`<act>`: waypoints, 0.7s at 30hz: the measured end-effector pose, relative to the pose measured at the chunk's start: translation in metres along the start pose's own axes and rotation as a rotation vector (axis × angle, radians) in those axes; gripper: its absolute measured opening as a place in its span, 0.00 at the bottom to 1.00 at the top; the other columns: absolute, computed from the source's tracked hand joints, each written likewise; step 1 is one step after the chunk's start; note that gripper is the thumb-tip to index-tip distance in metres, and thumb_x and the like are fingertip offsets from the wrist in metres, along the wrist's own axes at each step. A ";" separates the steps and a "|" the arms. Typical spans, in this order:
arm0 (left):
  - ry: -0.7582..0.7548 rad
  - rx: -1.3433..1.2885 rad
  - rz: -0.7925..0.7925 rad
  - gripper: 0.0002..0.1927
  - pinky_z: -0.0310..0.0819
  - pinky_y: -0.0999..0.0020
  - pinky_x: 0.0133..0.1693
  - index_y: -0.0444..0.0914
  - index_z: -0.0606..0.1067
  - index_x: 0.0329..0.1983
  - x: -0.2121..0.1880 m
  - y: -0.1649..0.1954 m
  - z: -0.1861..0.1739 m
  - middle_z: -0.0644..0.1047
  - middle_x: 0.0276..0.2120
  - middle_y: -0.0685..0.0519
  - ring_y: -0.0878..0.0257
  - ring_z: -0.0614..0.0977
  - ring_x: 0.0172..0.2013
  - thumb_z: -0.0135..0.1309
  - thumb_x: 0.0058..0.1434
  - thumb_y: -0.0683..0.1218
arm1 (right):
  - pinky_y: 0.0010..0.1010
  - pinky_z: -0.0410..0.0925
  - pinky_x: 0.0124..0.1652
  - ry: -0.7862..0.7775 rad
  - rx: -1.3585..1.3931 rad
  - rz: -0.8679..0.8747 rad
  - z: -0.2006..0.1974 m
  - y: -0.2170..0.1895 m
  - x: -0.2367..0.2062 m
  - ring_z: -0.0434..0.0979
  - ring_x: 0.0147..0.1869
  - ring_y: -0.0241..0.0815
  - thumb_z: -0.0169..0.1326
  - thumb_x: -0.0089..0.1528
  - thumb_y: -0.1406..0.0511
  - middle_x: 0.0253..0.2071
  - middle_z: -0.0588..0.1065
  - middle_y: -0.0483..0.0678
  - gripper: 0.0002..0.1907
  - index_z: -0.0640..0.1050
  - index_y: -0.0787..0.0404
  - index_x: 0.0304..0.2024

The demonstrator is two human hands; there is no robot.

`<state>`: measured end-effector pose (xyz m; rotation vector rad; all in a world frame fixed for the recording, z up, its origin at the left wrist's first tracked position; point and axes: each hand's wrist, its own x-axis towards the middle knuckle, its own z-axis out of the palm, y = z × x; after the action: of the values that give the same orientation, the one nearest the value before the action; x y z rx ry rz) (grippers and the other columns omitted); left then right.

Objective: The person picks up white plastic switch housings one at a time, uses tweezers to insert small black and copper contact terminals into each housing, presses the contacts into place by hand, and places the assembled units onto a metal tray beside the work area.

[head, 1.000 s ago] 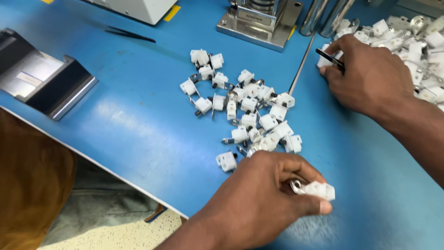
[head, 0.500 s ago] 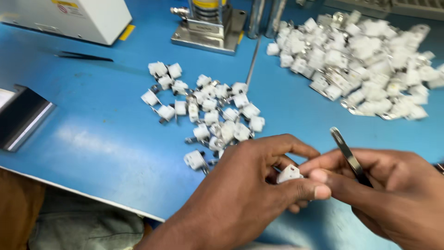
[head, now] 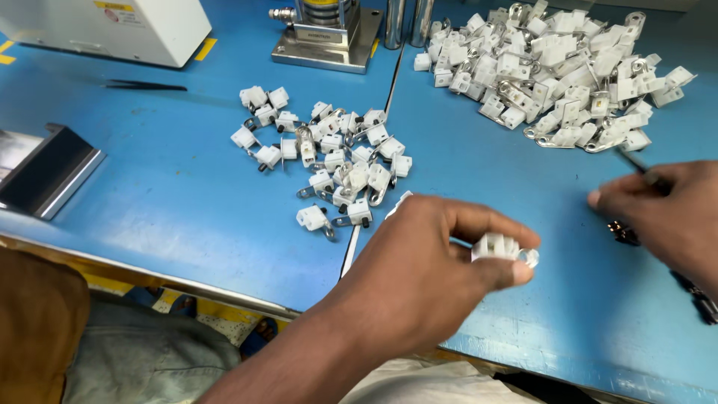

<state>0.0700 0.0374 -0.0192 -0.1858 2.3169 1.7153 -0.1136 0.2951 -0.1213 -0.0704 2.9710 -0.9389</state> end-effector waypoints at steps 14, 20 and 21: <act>0.037 0.008 -0.012 0.12 0.67 0.67 0.23 0.39 0.81 0.23 -0.005 0.011 -0.022 0.74 0.16 0.58 0.71 0.71 0.19 0.67 0.53 0.51 | 0.29 0.51 0.14 -0.234 0.377 0.091 -0.020 -0.102 -0.102 0.57 0.12 0.35 0.64 0.62 0.63 0.25 0.76 0.59 0.16 0.82 0.64 0.50; 0.046 -0.054 0.026 0.14 0.78 0.69 0.31 0.37 0.86 0.37 0.004 -0.006 -0.025 0.83 0.24 0.55 0.71 0.81 0.26 0.69 0.54 0.51 | 0.31 0.55 0.15 -0.400 0.544 0.171 -0.014 -0.050 -0.072 0.56 0.14 0.35 0.63 0.61 0.64 0.22 0.69 0.54 0.22 0.78 0.65 0.56; 0.048 -0.133 0.076 0.16 0.82 0.72 0.33 0.40 0.86 0.41 0.005 -0.007 -0.026 0.85 0.26 0.57 0.73 0.85 0.27 0.69 0.53 0.52 | 0.32 0.60 0.18 -0.396 0.591 0.211 -0.014 -0.048 -0.060 0.60 0.17 0.36 0.60 0.62 0.65 0.24 0.69 0.54 0.23 0.76 0.65 0.59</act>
<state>0.0634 0.0106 -0.0198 -0.1672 2.2717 1.9233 -0.0529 0.2665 -0.0816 0.0616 2.2008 -1.5111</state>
